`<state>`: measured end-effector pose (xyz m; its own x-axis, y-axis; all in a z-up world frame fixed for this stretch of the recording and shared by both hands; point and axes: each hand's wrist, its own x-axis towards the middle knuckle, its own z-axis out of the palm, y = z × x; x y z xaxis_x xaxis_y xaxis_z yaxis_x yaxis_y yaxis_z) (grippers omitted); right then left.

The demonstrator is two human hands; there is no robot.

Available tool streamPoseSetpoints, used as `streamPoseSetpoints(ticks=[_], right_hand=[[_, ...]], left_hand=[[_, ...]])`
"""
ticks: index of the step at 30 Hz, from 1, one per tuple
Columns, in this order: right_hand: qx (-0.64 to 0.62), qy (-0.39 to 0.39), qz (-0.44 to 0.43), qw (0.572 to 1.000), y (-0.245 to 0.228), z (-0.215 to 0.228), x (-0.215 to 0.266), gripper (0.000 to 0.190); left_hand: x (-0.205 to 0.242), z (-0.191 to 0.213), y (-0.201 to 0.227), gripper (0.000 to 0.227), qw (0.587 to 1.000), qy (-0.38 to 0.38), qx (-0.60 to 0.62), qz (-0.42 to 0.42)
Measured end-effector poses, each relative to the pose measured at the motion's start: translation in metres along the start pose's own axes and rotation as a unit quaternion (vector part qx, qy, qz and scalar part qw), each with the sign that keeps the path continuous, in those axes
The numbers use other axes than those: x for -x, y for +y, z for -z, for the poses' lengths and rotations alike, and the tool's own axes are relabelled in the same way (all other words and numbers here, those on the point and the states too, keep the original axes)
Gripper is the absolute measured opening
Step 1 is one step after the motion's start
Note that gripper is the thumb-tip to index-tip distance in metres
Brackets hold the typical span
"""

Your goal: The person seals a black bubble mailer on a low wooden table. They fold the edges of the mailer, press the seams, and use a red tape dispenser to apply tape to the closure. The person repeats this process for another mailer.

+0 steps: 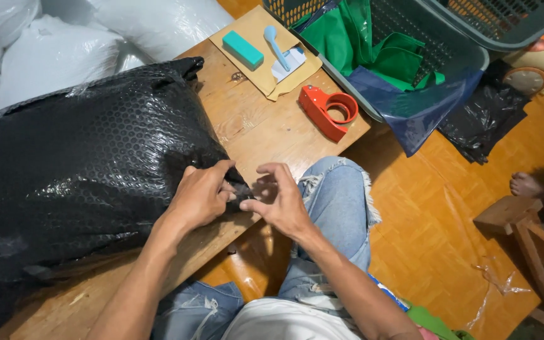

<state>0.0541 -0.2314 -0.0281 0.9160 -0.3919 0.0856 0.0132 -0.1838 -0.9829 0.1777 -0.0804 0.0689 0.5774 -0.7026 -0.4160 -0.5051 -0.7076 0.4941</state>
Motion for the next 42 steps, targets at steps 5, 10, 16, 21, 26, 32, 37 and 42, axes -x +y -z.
streamPoseSetpoints(ticks=[5, 10, 16, 21, 26, 32, 37, 42], right_hand=[[-0.133, 0.001, -0.109, 0.985, 0.023, -0.016, 0.012, 0.049], [-0.145, 0.013, -0.151, 0.978, 0.036, -0.039, 0.014, 0.038], [-0.134, 0.032, -0.150, 0.979, 0.053, -0.042, 0.015, 0.027], [-0.110, 0.042, -0.085, 0.989, 0.057, -0.043, 0.018, 0.024], [-0.107, 0.038, -0.052, 0.992, 0.032, -0.037, 0.017, 0.026], [-0.135, 0.057, -0.041, 0.988, 0.033, -0.041, 0.020, 0.021], [-0.170, 0.077, -0.069, 0.980, 0.027, -0.043, 0.023, 0.019], [-0.180, 0.079, -0.070, 0.978, 0.033, -0.046, 0.023, 0.023]], left_hand=[[-0.004, -0.009, -0.004, 0.066, 1.000, 0.017, -0.010, -0.003], [-0.002, -0.011, -0.001, 0.065, 0.999, 0.032, -0.014, 0.001], [-0.004, -0.021, -0.005, 0.063, 0.997, 0.056, -0.049, -0.003], [0.002, -0.020, -0.005, 0.065, 0.995, 0.072, -0.067, -0.033], [0.004, -0.036, -0.020, 0.062, 0.978, 0.129, -0.127, -0.104], [0.011, -0.049, -0.021, 0.063, 0.896, 0.299, -0.234, -0.231], [0.016, -0.052, -0.020, 0.065, 0.869, 0.347, -0.243, -0.256], [0.016, -0.054, -0.027, 0.076, 0.888, 0.322, -0.225, -0.239]])
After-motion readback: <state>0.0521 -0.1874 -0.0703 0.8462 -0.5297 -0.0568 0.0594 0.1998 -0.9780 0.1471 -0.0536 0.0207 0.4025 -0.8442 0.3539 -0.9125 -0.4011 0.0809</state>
